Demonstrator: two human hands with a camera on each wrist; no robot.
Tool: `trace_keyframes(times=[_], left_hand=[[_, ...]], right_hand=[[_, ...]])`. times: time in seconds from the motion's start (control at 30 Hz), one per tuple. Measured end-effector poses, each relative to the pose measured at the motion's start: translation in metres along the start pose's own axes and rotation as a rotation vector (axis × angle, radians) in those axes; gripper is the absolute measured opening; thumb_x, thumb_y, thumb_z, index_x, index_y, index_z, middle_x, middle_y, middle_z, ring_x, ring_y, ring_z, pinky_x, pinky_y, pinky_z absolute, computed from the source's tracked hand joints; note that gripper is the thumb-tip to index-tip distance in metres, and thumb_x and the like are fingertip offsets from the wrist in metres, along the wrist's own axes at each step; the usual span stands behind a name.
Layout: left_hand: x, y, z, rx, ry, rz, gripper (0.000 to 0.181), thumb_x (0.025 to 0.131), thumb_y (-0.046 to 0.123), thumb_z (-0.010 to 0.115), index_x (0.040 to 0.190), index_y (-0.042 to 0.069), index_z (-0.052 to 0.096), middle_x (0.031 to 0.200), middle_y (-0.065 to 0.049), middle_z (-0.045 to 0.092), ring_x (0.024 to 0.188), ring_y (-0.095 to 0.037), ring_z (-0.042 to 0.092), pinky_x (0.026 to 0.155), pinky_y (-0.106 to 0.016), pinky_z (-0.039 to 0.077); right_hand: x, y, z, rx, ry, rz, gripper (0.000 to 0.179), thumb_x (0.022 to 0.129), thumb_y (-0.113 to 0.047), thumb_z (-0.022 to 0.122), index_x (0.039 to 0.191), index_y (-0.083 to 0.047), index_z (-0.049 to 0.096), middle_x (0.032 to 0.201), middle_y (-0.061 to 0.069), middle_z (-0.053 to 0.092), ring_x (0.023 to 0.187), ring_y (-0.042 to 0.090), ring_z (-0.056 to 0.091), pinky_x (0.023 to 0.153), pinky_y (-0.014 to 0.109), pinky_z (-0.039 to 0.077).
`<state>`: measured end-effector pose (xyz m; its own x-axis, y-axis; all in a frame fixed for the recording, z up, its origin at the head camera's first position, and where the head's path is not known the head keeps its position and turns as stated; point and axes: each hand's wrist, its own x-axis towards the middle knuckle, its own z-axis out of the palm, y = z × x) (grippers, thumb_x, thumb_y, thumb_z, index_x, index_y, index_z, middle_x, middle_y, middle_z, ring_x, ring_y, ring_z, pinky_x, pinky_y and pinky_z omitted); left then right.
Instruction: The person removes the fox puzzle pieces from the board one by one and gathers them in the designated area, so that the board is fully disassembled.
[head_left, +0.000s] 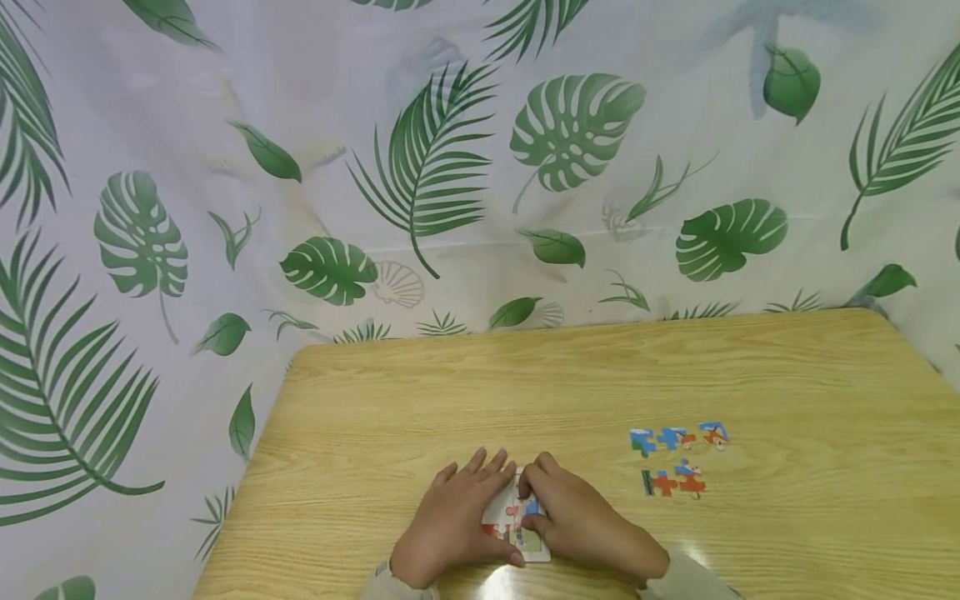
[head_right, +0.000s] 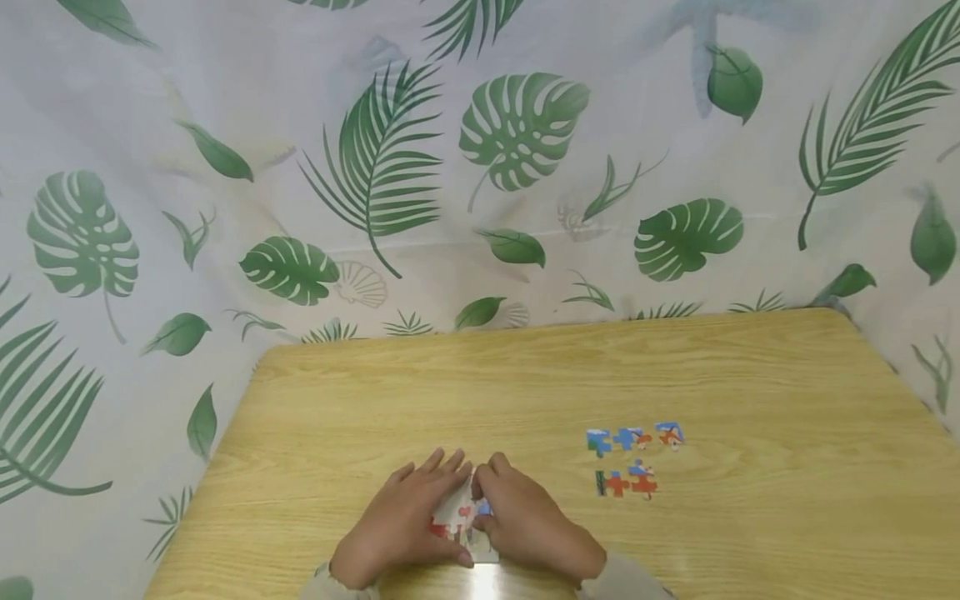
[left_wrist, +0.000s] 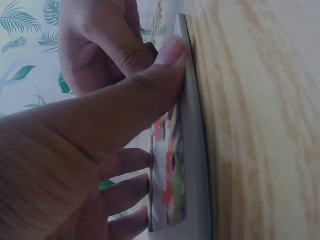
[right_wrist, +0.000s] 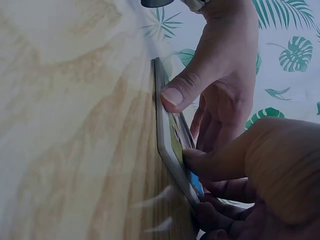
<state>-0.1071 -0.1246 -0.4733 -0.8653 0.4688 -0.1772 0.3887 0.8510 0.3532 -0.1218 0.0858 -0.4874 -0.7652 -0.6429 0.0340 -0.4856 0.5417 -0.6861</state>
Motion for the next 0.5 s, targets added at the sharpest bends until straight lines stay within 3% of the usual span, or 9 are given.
trace_keyframes(times=[0.3, 0.5], left_hand=[[0.0010, -0.0013, 0.0016, -0.015, 0.007, 0.001, 0.114, 0.065, 0.066, 0.086, 0.158, 0.015, 0.045, 0.165, -0.003, 0.035, 0.153, -0.031, 0.029, 0.117, -0.063, 0.029], [0.0003, -0.0009, -0.0005, -0.010, 0.004, 0.010, 0.114, 0.065, 0.066, 0.086, 0.158, 0.015, 0.044, 0.166, -0.003, 0.034, 0.153, -0.031, 0.029, 0.117, -0.063, 0.029]], right_hand=[[0.0021, -0.0007, -0.0012, 0.076, -0.003, 0.031, 0.029, 0.090, -0.004, 0.077, 0.103, -0.018, 0.055, 0.091, -0.007, 0.057, 0.081, 0.010, 0.054, 0.071, 0.029, 0.047], [0.0038, 0.0052, -0.0033, 0.201, -0.033, 0.064, 0.012, 0.095, -0.008, 0.073, 0.098, -0.016, 0.064, 0.086, -0.009, 0.060, 0.077, 0.007, 0.053, 0.068, 0.027, 0.046]])
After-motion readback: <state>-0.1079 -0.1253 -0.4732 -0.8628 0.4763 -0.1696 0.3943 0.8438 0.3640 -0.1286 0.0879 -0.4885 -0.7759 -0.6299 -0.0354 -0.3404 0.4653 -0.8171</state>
